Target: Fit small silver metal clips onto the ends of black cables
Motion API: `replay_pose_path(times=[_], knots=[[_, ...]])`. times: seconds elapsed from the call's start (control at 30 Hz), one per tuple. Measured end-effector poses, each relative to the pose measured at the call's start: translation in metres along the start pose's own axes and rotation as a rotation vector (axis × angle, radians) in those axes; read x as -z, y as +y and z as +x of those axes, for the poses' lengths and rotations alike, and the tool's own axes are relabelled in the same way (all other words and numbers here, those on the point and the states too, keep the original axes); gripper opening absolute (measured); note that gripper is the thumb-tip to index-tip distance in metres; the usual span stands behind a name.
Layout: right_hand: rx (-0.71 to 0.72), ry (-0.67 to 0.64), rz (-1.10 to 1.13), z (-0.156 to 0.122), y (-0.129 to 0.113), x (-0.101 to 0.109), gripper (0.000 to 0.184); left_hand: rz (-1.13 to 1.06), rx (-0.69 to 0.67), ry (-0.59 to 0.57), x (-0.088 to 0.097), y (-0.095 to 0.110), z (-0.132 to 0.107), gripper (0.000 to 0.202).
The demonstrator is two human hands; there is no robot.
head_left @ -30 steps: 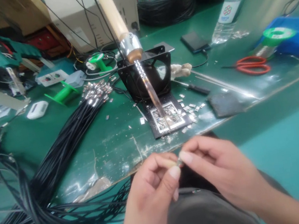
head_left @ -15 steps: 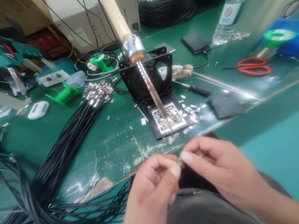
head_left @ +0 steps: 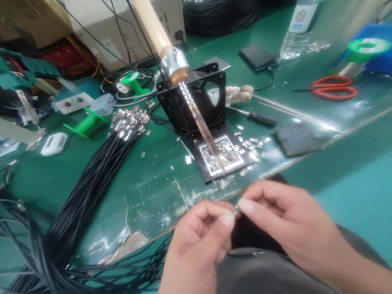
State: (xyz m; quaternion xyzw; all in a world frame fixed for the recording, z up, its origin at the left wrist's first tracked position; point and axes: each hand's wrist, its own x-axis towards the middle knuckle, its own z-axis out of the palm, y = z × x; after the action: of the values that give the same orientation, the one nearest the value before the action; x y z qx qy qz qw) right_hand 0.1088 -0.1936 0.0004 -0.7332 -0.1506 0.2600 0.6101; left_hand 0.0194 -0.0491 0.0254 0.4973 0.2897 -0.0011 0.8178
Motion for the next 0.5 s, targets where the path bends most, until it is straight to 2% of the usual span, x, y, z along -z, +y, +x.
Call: replay_pose_path(times=[0.33, 0.5], knots=[[0.025, 0.013, 0.097, 0.0029, 0.0035, 0.0009, 0.025, 0.025, -0.022, 0.045, -0.0076, 0.0015, 0.0046, 0.018], [0.009, -0.045, 0.078, 0.0035, 0.0017, 0.0085, 0.023, 0.072, -0.077, 0.041, -0.0081, 0.0020, 0.0073, 0.017]])
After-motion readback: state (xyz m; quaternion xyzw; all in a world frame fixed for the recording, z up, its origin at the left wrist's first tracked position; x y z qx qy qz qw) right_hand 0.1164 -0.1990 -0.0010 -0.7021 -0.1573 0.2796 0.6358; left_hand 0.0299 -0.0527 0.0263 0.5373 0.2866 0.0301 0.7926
